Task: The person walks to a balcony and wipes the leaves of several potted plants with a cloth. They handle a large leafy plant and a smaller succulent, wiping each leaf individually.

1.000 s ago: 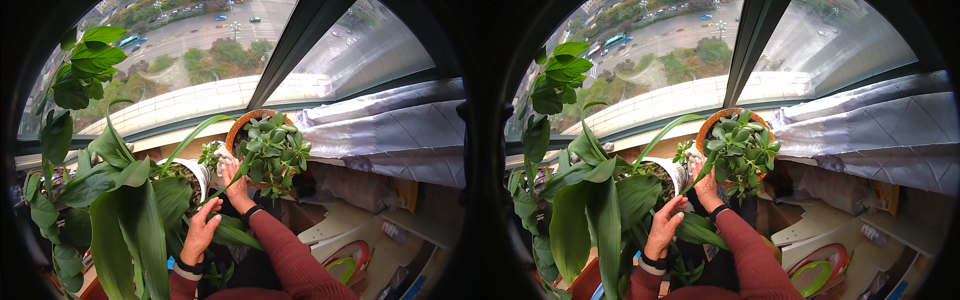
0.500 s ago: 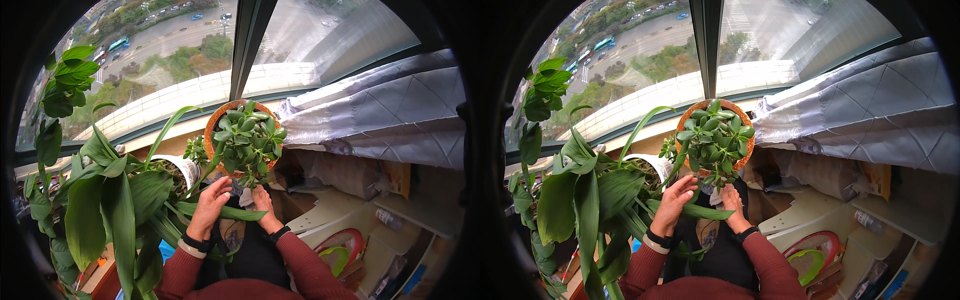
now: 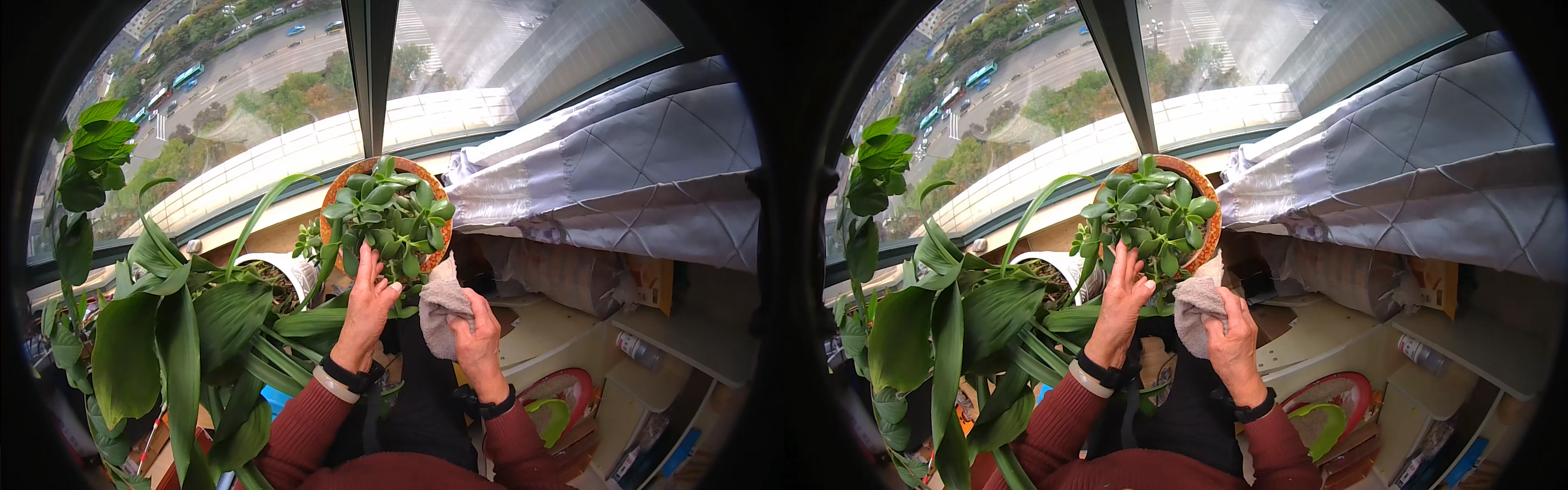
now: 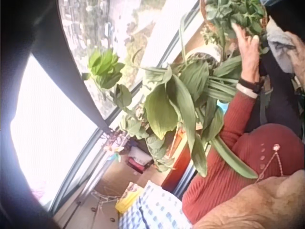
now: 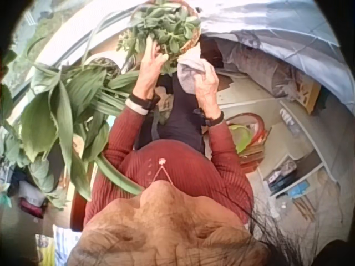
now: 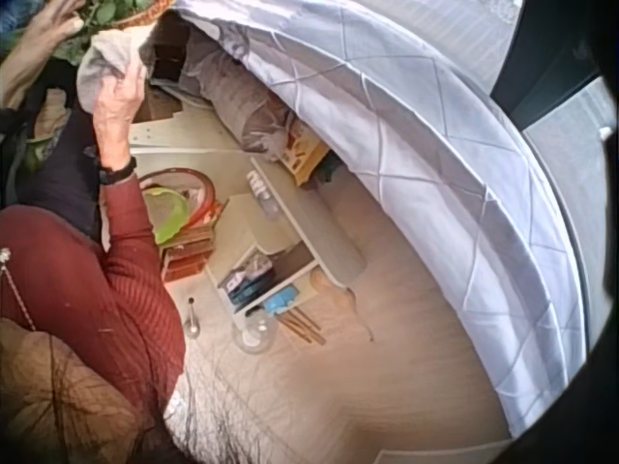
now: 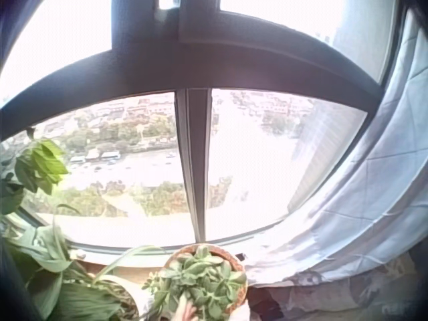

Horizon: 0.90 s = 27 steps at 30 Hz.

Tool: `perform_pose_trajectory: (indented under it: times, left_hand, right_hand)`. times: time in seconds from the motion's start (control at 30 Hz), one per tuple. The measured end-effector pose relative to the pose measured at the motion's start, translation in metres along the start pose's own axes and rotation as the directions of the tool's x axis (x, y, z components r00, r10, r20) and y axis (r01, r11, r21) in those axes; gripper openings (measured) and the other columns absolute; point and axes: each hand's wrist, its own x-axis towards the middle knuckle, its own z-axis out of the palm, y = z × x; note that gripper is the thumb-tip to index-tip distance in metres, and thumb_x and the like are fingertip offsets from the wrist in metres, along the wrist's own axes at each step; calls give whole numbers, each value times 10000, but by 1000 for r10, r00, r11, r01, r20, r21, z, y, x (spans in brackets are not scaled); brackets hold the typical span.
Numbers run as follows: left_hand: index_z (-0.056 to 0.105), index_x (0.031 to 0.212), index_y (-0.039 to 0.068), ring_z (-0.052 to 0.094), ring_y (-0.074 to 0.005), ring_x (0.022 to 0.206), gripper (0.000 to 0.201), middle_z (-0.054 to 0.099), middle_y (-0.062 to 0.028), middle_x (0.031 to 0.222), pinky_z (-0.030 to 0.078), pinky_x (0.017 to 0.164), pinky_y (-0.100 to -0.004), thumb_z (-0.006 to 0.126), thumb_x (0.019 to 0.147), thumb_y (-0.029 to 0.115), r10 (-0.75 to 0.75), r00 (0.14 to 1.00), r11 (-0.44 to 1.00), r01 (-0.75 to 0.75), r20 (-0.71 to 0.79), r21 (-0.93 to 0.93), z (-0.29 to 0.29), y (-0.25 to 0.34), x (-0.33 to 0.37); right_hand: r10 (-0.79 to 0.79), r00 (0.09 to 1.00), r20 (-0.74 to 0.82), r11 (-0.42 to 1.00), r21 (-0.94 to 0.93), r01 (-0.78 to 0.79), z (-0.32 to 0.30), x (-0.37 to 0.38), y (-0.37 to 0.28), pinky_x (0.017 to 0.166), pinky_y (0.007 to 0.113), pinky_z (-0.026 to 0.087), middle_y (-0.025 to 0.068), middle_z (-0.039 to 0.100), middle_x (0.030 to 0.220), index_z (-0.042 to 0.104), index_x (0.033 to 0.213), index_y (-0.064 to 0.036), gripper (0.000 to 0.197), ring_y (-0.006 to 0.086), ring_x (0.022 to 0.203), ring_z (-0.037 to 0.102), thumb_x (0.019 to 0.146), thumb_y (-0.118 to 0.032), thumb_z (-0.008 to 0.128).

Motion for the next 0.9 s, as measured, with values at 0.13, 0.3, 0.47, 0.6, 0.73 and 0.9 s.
perform_pose_trajectory:
  times: [0.13,0.3,0.47,0.6,0.73,0.9]
  left_hand:
    - [136,1648,13,375,-314,1462,916,319,-252,1621,311,1201,-418,685,915,26,68,994,975,-84,-80,-208,-4,-4,12]
    - [334,1536,-27,478,-230,1320,708,446,-165,1525,396,1110,-378,680,919,6,-59,985,925,-5,-159,-380,-8,-4,16]
    - [360,1553,14,464,-208,1392,643,456,-95,1556,397,1119,-360,601,957,8,-71,997,813,54,-6,-579,-1,3,23]
    - [329,1583,10,448,-223,1426,643,456,-95,1562,338,1206,-377,551,979,11,-43,997,718,74,62,-692,-4,7,36]
    - [374,1560,5,463,-236,1419,602,495,-108,1530,336,1214,-377,546,983,13,-45,998,722,65,47,-689,-14,4,37]
    - [405,1536,0,498,-257,1377,572,531,-113,1494,351,1202,-408,564,987,24,14,998,702,29,54,-712,-24,1,38]
  right_hand:
    - [-125,992,5,992,2,125,7,13,-32,962,366,523,171,640,1250,620,1324,-9,502,304,1127,654,832,87,596]
    - [-351,927,-130,935,-111,338,26,50,-53,879,412,562,200,577,1259,661,1346,-102,565,364,1038,668,815,84,607]
    - [-478,870,-122,817,-425,389,57,93,-57,750,409,607,153,619,1319,693,1252,-127,455,341,953,728,822,12,646]
    - [-347,926,149,747,-552,369,88,95,-54,680,406,605,165,638,1356,636,1293,-76,451,315,816,739,843,-69,664]
    - [-336,907,253,683,-598,420,102,88,-43,636,385,597,170,631,1389,637,1314,-85,477,287,747,731,841,-114,688]
    - [-381,858,345,611,-602,514,92,81,-34,620,381,586,136,669,1339,688,1243,-93,433,266,703,707,810,-112,703]
